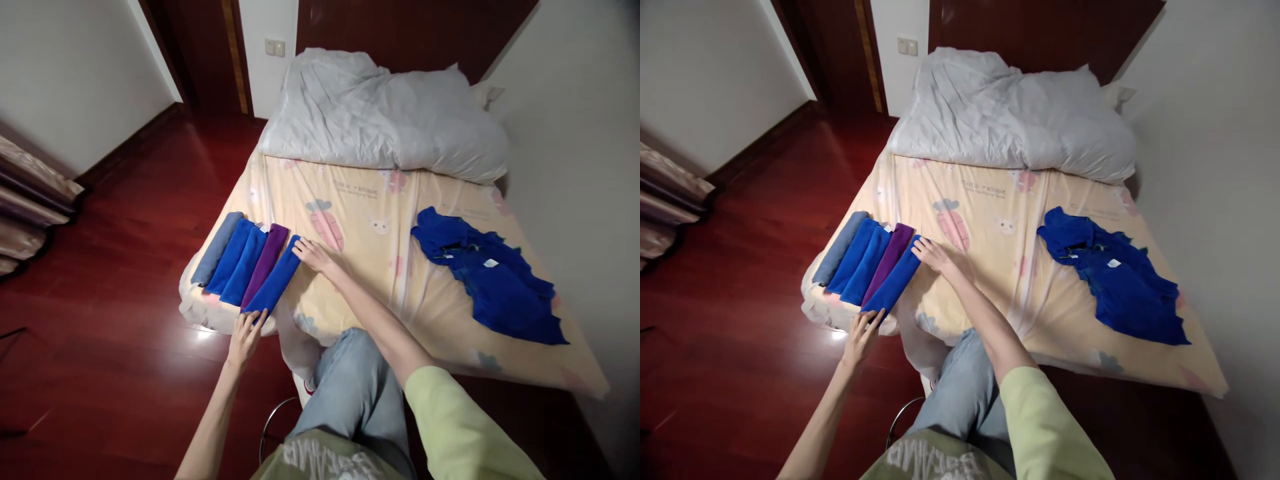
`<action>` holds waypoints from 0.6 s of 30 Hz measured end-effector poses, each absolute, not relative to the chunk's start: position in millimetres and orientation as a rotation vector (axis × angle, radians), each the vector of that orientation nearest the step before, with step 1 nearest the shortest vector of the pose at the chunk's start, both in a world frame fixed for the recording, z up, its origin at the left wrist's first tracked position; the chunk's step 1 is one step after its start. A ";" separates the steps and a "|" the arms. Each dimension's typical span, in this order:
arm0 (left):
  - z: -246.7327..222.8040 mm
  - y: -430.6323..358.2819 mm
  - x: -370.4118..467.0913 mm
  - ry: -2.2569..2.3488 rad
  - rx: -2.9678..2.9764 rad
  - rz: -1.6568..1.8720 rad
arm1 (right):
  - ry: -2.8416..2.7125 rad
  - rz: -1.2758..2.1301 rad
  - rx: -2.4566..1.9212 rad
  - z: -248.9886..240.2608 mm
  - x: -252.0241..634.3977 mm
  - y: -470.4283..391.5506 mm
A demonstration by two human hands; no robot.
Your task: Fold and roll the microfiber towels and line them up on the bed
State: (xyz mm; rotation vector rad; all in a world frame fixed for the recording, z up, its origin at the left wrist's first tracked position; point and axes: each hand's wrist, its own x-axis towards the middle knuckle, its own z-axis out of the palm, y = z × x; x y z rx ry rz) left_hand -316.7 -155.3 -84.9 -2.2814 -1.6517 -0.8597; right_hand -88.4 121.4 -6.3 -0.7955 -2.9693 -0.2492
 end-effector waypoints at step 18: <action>-114.2 -149.3 -349.9 -1.678 -2.258 -0.834 | -2.967 -0.114 -0.877 -24.2 -208.8 140.1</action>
